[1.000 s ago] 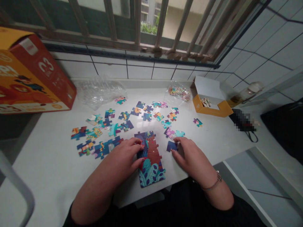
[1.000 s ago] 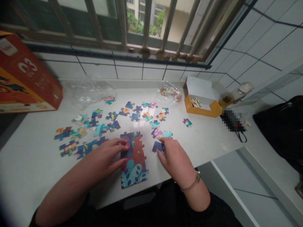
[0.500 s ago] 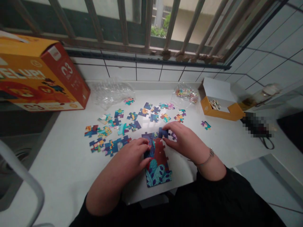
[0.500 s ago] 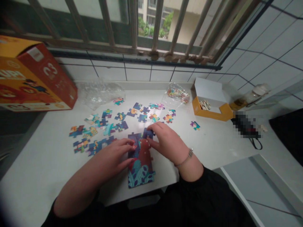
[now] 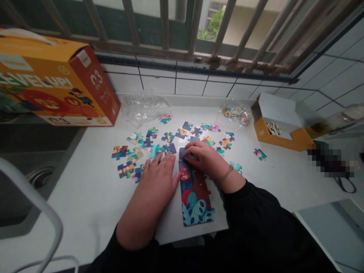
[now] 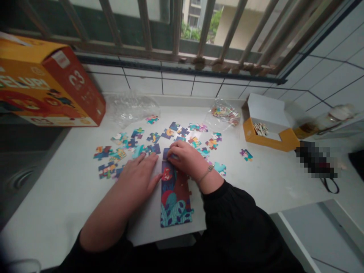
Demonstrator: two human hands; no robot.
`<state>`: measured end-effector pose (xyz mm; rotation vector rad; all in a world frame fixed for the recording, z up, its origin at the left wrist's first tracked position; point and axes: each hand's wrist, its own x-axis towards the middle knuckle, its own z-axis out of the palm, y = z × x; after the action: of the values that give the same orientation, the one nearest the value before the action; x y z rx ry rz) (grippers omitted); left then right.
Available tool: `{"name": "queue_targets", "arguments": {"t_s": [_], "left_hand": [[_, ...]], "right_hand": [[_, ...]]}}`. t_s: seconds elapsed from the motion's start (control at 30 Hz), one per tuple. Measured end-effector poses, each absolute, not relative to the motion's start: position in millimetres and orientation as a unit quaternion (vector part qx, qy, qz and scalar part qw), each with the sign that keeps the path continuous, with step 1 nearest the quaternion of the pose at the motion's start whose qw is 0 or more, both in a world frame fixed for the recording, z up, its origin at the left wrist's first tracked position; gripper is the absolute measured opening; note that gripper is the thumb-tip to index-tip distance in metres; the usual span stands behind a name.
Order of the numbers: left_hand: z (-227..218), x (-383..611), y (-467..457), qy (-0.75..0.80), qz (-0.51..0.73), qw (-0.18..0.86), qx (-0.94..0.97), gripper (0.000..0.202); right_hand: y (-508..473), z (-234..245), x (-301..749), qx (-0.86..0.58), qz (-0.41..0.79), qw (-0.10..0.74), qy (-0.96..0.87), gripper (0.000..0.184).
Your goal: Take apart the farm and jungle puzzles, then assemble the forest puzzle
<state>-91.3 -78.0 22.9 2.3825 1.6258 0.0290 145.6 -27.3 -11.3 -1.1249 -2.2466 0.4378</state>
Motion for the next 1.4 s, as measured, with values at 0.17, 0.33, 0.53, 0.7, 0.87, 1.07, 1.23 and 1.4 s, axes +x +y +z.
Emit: {"name": "queue_targets", "arguments": {"t_s": [0.17,0.33,0.53,0.7,0.87,1.07,1.23,1.4], "left_hand": [[28.7,-94.8,-78.2,0.580,0.013,0.098,0.809,0.056],[24.8,-92.6,-77.8,0.524,0.027,0.128,0.842,0.053],[17.6,-88.3,-81.0,0.471,0.043,0.165,0.866,0.048],[20.9,-87.8,-80.5,0.466,0.044,0.175,0.866,0.052],[22.8,-87.4,-81.0,0.469,0.039,0.182,0.863,0.056],[25.2,-86.2,-82.3,0.474,0.022,0.182,0.861,0.055],[26.6,-85.4,-83.4,0.470,0.021,0.174,0.865,0.057],[22.6,-86.4,-84.0,0.460,0.030,0.168,0.871,0.055]], "right_hand": [[-24.8,-15.5,146.0,-0.411,0.163,0.281,-0.852,0.015],[-23.5,-15.1,145.5,-0.401,0.165,0.282,-0.856,0.015],[-21.8,-17.4,147.1,-0.397,0.170,0.284,-0.856,0.018],[-23.2,-15.6,148.0,-0.381,0.179,0.278,-0.863,0.022],[-26.3,-5.5,149.1,-0.399,0.183,0.258,-0.860,0.017],[-28.7,-1.2,153.1,-0.426,0.161,0.256,-0.852,0.026],[-26.9,-5.0,153.7,-0.418,0.152,0.238,-0.864,0.031],[-27.5,-3.9,152.5,-0.421,0.156,0.231,-0.863,0.033]]}}
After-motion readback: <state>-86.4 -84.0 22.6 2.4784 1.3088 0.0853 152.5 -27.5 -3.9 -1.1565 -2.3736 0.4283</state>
